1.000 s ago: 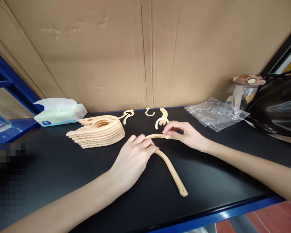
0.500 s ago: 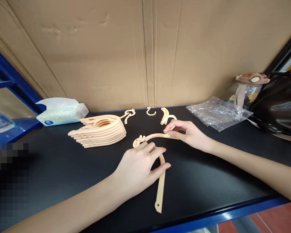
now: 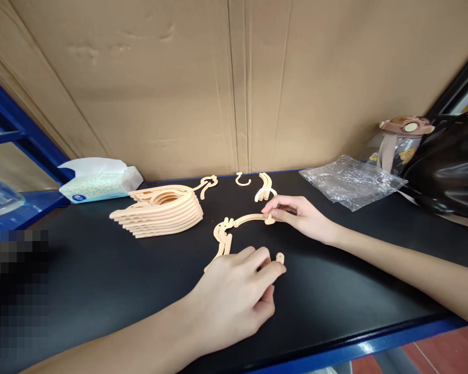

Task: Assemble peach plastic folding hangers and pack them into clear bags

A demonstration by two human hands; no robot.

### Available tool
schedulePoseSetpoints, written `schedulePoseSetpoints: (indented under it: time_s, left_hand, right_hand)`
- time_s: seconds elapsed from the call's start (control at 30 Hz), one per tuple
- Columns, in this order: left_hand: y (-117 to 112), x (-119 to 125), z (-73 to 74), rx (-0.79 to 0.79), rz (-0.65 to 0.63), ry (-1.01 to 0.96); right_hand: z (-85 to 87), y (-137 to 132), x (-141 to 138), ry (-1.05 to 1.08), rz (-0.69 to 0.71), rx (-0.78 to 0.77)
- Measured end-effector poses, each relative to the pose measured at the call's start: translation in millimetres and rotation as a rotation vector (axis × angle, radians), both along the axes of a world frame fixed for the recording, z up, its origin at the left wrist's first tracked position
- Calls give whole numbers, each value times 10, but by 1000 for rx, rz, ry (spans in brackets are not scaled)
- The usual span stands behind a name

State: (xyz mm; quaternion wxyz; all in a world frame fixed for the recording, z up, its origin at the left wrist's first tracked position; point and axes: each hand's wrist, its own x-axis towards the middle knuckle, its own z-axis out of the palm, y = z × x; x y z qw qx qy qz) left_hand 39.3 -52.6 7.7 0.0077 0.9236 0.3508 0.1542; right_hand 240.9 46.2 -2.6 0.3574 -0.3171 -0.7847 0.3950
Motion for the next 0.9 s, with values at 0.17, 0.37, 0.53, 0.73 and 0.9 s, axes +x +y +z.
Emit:
schedulePoseSetpoints:
  time_s: [0.17,0.37,0.53,0.73,0.9]
  left_hand:
    - [19,-19,7,285,-27,-59]
    - [161,-83,30,468,137,-75]
    - [315,-170,19,531,193,-28]
    - [331,-175,10,520,214,35]
    - [350,-156,-1,438,227,66]
  right_hand:
    - [26,-13,6,25,-25,8]
    - [18,-7,18,34,-68,59]
    - [-9,-6,16,70,-42,14]
    - [-55,20,22,164,-32,8]
    - [-43,47,35,172,-34,33]
